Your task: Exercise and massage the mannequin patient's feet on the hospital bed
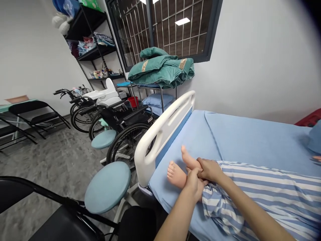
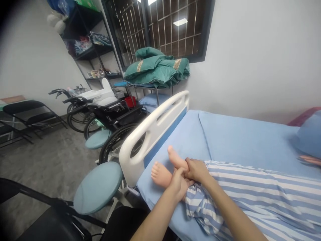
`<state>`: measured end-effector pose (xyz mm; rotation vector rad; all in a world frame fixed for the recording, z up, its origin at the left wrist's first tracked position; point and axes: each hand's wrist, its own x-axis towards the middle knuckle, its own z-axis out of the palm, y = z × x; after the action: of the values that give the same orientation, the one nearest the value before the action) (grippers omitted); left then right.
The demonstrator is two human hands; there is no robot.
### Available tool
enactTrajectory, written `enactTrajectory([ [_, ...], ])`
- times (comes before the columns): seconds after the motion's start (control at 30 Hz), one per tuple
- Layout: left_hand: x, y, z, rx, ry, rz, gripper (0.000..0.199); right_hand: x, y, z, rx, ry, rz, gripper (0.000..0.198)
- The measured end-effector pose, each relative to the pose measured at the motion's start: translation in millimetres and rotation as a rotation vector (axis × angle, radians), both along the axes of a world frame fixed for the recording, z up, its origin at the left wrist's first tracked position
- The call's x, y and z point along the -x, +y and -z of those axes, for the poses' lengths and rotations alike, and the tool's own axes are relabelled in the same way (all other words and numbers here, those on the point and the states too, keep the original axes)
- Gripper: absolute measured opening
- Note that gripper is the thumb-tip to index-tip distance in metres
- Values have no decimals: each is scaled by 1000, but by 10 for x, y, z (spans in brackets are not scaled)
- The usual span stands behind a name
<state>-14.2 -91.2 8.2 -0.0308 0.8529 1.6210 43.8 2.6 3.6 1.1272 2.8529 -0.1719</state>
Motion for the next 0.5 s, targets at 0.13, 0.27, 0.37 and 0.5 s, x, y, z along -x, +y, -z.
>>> enactTrajectory([
  [0.13, 19, 1, 28, -76, -58, 52, 59, 5, -14, -36, -3, -15, 2, 26],
  [0.27, 39, -14, -106, -9, -73, 44, 47, 12, -62, -127, 24, -41, 9, 27],
  [0.37, 51, -68, -338, 93, -81, 2, 35, 4, -96, -242, 41, -48, 1, 29],
  [0.5, 51, -171, -504, 71, -65, -53, 22, -58, -112, -522, 51, 8, 3, 34],
])
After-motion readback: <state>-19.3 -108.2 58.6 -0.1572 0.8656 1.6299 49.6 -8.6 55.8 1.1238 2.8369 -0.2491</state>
